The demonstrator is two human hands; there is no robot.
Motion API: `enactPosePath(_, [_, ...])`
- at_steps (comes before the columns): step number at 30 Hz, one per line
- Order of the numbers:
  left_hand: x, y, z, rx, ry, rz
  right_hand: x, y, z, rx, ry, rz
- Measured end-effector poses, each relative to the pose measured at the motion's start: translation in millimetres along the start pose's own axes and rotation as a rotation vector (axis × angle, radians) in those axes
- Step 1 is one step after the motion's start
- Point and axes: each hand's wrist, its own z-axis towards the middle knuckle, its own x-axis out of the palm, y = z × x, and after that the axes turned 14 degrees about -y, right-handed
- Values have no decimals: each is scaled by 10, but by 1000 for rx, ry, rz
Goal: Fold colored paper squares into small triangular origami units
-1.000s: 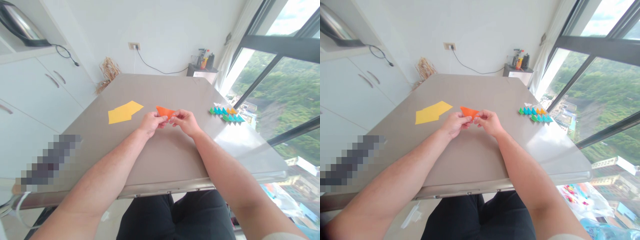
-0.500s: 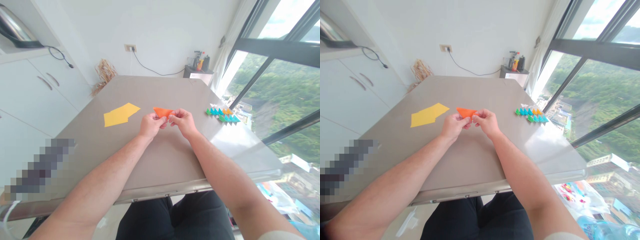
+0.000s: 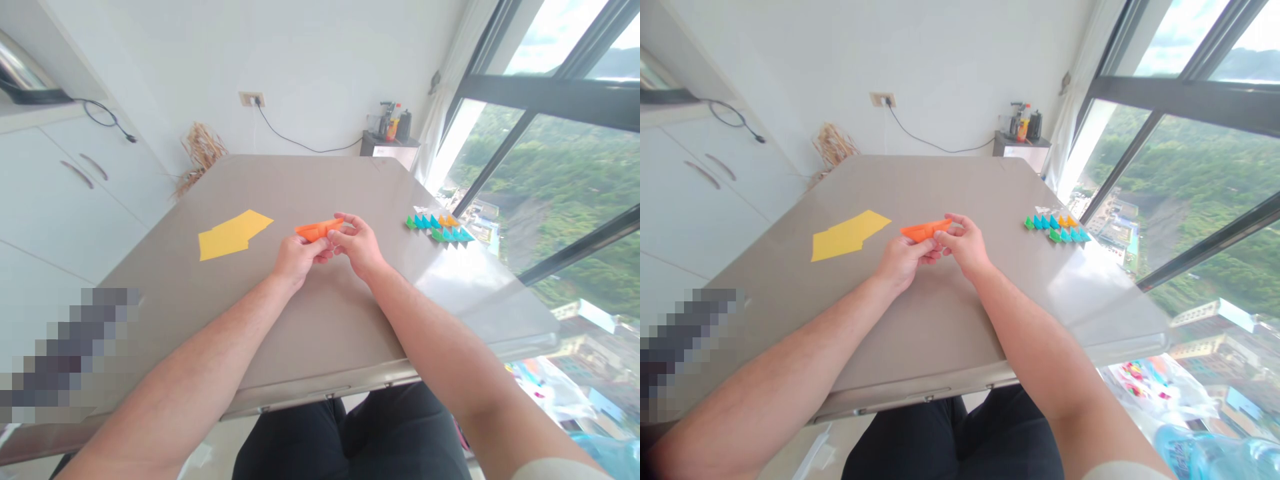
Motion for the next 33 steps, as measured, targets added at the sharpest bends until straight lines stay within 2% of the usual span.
enactPosePath(9, [17,-20,-27,22,-3,16,-6,-10,19,81,55,99])
enactPosePath(13, [21,-26,-24,28,-42,33,-1,-2,12,104,80,113])
enactPosePath(17, [22,-25,-16,45,-84,32,1,-17,20,119,64,57])
enactPosePath(26, [7,-14,-17,13,-48,-2,-5,-53,21,101,56,52])
enactPosePath(33, [11,-19,-8,18,-75,39,30,-14,-19,117,46,60])
